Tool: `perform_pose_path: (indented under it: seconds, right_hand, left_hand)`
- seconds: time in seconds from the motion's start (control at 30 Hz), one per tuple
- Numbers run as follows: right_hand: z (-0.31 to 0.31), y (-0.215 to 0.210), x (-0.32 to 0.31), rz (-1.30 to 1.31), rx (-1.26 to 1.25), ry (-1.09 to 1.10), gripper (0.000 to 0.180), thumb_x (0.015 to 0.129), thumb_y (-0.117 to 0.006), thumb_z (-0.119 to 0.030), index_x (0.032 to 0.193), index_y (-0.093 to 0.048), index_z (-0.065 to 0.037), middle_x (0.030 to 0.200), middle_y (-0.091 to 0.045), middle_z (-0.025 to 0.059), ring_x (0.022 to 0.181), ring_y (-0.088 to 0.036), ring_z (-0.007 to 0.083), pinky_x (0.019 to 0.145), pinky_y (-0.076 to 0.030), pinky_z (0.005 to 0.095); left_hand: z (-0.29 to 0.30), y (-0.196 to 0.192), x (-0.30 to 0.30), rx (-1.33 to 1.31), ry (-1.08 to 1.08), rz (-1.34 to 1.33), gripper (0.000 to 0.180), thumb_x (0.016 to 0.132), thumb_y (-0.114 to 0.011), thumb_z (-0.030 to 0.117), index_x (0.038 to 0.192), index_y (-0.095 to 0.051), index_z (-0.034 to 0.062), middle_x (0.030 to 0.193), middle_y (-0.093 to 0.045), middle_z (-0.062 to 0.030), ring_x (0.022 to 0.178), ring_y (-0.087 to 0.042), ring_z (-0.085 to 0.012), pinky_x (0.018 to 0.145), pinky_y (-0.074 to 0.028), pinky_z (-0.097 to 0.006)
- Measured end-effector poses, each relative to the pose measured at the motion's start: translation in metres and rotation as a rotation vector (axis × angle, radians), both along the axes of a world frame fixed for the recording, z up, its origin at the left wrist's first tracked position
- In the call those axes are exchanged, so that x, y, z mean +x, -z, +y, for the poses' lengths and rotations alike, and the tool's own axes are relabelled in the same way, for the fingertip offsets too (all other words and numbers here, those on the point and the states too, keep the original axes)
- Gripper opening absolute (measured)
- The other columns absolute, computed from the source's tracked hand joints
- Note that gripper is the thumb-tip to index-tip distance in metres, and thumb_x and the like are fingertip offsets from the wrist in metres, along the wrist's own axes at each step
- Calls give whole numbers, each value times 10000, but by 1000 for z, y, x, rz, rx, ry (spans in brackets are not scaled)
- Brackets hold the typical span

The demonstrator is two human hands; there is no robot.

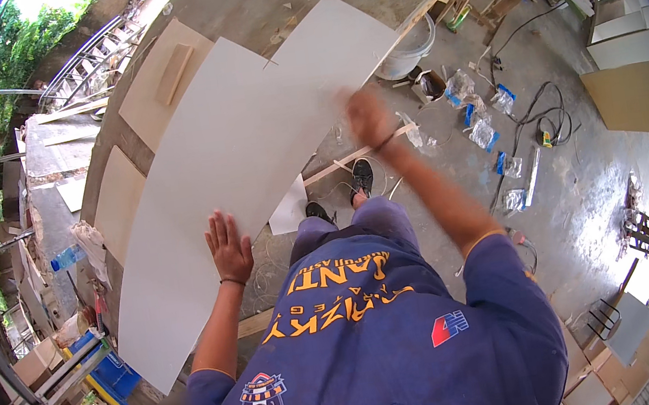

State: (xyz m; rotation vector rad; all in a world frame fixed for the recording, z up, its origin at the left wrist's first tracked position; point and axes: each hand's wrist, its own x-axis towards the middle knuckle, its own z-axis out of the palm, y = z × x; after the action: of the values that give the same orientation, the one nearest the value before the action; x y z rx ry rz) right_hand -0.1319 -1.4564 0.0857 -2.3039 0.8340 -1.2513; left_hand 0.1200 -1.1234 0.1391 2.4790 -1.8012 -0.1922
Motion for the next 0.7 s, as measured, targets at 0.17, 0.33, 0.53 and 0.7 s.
perform_pose_path:
  seconds: [0.17,0.33,0.53,0.7]
  right_hand:
    - [-114,-20,-57,414,22,411,363,799,-531,-80,1148,-596,-157,856,-564,123,808,-583,317,681,-505,426]
    - [-3,-1,2,401,-171,293,438,749,-578,-49,1168,-585,-177,824,-544,99,755,-566,291,619,-492,411]
    - [240,-24,86,450,125,-539,474,709,-561,-63,1179,-574,-117,849,-582,87,845,-575,265,716,-477,373]
    - [86,-30,39,546,-14,2,473,752,-547,-85,1220,-544,-155,932,-597,84,797,-593,252,704,-506,377]
  left_hand:
    - [72,4,-2,5,-36,10,545,953,-384,354,1449,-288,149,1522,-193,-122,1414,-145,-289,1131,-65,-430]
    - [122,7,21,-27,-133,-19,566,951,-390,415,1444,-301,151,1520,-203,-119,1410,-162,-291,1124,-83,-444]
    - [121,0,36,-12,-57,-9,607,928,-418,469,1438,-314,156,1518,-206,-125,1408,-164,-304,1119,-95,-461]
    - [118,-2,41,-43,-31,-10,622,903,-453,474,1425,-341,156,1517,-207,-124,1407,-165,-306,1117,-98,-472]
